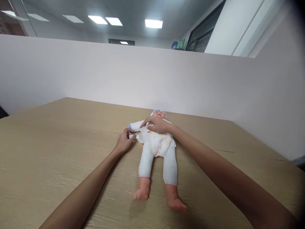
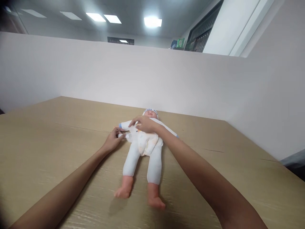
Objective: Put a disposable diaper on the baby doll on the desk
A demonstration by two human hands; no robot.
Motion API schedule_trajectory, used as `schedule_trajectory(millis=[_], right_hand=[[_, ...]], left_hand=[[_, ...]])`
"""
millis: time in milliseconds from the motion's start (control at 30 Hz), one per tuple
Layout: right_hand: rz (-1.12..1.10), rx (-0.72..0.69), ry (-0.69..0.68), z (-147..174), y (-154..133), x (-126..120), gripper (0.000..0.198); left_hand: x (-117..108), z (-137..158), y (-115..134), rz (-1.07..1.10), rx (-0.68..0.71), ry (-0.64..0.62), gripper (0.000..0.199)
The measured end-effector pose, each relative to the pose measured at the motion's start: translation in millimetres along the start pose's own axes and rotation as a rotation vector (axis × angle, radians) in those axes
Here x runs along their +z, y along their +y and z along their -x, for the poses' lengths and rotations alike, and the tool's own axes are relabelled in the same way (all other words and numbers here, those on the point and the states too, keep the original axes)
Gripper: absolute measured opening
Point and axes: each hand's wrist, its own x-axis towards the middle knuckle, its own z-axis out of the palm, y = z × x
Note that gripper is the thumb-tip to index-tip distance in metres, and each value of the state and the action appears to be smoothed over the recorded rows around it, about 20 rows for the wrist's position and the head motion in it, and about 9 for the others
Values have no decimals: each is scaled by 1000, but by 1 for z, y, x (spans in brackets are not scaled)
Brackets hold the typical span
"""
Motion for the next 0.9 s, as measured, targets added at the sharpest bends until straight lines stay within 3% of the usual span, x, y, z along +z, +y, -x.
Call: schedule_trajectory(millis=[233, 400, 567, 900], right_hand=[[105, -103, 122, 7, -10, 6, 42], [141, -269, 12, 33, -27, -7, 41], [76, -242, -5, 46, -23, 6, 39], [143, -284, -22, 26, -12, 26, 27]], left_hand=[[1, -2, -3, 93, 4, -5, 31], [3, -3, -2, 166, 17, 0, 30], [6, -4, 6, 265, 44, 10, 38], [11, -8, 35, 389, 89, -58, 46]])
